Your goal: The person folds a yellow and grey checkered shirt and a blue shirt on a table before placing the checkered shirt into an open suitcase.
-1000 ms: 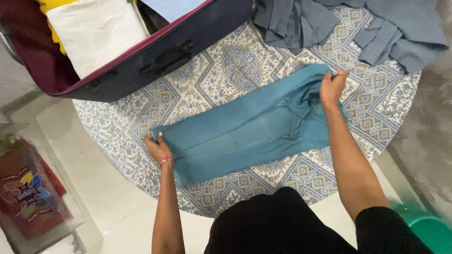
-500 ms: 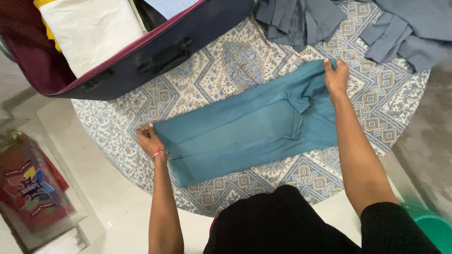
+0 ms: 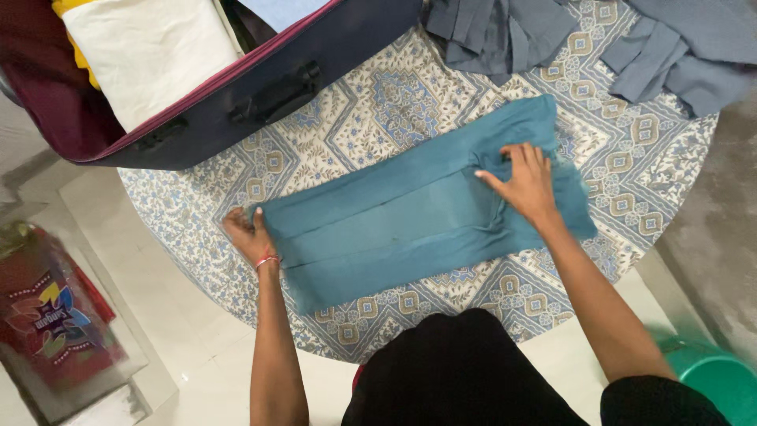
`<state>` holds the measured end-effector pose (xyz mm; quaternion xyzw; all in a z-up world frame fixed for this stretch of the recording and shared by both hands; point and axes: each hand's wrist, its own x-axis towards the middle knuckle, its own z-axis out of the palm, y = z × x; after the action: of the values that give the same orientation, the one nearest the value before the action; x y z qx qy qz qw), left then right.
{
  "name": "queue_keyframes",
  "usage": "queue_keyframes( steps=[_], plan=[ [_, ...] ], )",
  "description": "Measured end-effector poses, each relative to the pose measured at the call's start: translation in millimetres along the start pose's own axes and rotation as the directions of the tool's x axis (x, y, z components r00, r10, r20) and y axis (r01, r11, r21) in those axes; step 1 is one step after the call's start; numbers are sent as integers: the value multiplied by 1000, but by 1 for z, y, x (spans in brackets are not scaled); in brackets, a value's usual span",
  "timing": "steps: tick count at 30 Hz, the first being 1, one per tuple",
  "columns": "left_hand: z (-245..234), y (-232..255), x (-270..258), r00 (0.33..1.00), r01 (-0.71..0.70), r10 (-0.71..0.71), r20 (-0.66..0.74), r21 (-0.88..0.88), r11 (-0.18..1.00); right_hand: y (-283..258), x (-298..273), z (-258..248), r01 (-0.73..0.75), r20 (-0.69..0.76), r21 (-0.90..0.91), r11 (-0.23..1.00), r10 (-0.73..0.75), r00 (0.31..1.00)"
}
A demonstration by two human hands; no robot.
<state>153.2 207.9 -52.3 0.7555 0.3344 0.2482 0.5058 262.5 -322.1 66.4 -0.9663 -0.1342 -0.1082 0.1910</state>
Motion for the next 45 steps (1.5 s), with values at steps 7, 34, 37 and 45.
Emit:
queue_keyframes(
  steps=[7,34,37,45],
  plan=[
    [58,82,-64,899,-438,338,278,546,715,-20,-17,10,-23,-60,31,999,24,998],
    [277,191,-215,399,-810,630,666,-66,582,115,-9,-15,-618,219,603,504,641,736],
    [277,192,-220,394,-802,634,665,-88,591,135,-11,3,-706,331,351,616,624,708],
    [293,177,-220,700,-276,193,687,11,961,142,14,13,-705,450,551,447,552,702]
  ],
)
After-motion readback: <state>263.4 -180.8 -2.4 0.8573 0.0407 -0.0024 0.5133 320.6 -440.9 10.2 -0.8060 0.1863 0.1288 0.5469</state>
